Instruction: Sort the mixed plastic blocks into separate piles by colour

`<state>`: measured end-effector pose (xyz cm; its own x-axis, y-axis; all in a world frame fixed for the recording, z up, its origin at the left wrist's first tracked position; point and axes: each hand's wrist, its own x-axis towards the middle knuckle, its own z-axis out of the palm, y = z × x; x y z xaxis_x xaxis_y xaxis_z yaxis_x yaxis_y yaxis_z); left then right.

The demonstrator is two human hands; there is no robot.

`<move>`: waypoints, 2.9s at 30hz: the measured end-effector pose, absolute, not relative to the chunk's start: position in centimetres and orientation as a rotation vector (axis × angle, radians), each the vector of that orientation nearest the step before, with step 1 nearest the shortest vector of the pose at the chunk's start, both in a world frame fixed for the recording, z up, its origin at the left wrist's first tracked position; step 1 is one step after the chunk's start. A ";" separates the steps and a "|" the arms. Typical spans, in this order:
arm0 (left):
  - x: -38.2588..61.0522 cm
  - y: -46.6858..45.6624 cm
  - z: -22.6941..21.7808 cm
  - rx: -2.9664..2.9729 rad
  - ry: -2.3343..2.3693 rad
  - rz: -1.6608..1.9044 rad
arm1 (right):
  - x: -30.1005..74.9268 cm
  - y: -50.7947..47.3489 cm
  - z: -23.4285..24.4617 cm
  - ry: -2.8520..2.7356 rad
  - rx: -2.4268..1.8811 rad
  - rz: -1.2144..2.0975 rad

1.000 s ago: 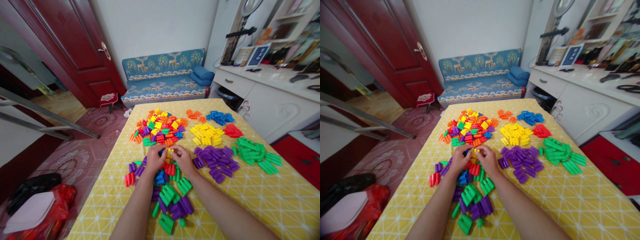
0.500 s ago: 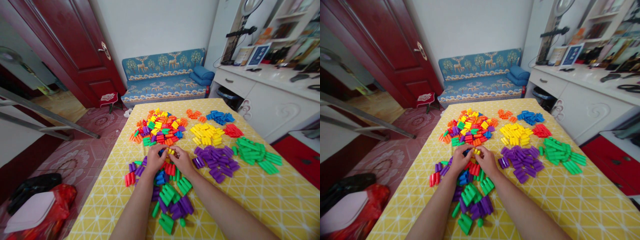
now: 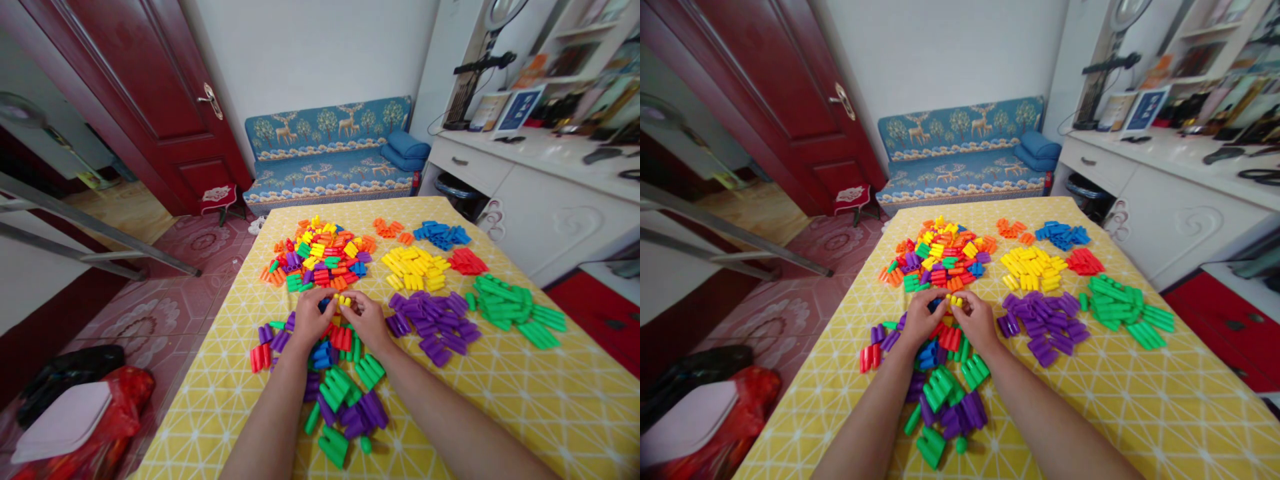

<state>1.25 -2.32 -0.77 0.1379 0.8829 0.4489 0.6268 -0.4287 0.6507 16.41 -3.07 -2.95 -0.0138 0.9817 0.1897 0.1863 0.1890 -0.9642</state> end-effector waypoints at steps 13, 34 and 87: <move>1.3 -2.4 -0.8 2.101 1.507 1.187 | 16.5 -3.1 -2.8 -1.449 -1.149 1.035; 1.3 -2.6 -0.5 2.120 1.561 1.095 | 16.7 -2.7 -4.1 -1.407 -1.172 1.056; 1.2 -2.6 -0.4 2.127 1.612 1.022 | 16.9 -2.5 -4.0 -1.523 -1.170 1.055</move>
